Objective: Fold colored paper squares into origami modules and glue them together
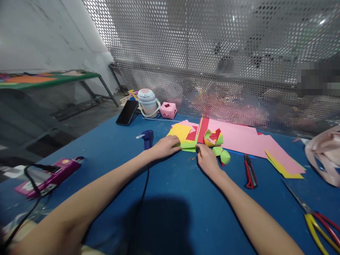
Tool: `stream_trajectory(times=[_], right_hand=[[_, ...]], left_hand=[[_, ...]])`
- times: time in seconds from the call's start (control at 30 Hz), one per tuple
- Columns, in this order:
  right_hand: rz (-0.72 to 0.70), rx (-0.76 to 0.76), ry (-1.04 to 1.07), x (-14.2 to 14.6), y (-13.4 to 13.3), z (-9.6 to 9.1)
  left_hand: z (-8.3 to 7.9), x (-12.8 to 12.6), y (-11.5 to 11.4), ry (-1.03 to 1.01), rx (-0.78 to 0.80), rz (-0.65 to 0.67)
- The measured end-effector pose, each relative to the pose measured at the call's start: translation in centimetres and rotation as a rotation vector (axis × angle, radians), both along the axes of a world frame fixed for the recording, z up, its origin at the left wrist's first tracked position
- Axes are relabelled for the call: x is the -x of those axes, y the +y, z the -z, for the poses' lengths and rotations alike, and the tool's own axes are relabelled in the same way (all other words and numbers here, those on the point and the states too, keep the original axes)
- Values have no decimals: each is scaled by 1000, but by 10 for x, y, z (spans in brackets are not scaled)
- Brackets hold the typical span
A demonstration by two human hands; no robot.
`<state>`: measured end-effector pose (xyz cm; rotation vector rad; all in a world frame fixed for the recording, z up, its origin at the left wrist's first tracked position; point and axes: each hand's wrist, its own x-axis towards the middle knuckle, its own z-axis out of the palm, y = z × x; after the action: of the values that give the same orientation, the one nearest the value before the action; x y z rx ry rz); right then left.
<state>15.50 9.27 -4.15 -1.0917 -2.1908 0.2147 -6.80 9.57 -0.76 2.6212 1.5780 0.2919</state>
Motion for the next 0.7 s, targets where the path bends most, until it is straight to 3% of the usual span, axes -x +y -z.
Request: stream_trajectory(times=[0.7], right_hand=[[-32, -9, -5, 1, -3, -2]], left_hand=[[6, -9, -7, 81, -109, -39]])
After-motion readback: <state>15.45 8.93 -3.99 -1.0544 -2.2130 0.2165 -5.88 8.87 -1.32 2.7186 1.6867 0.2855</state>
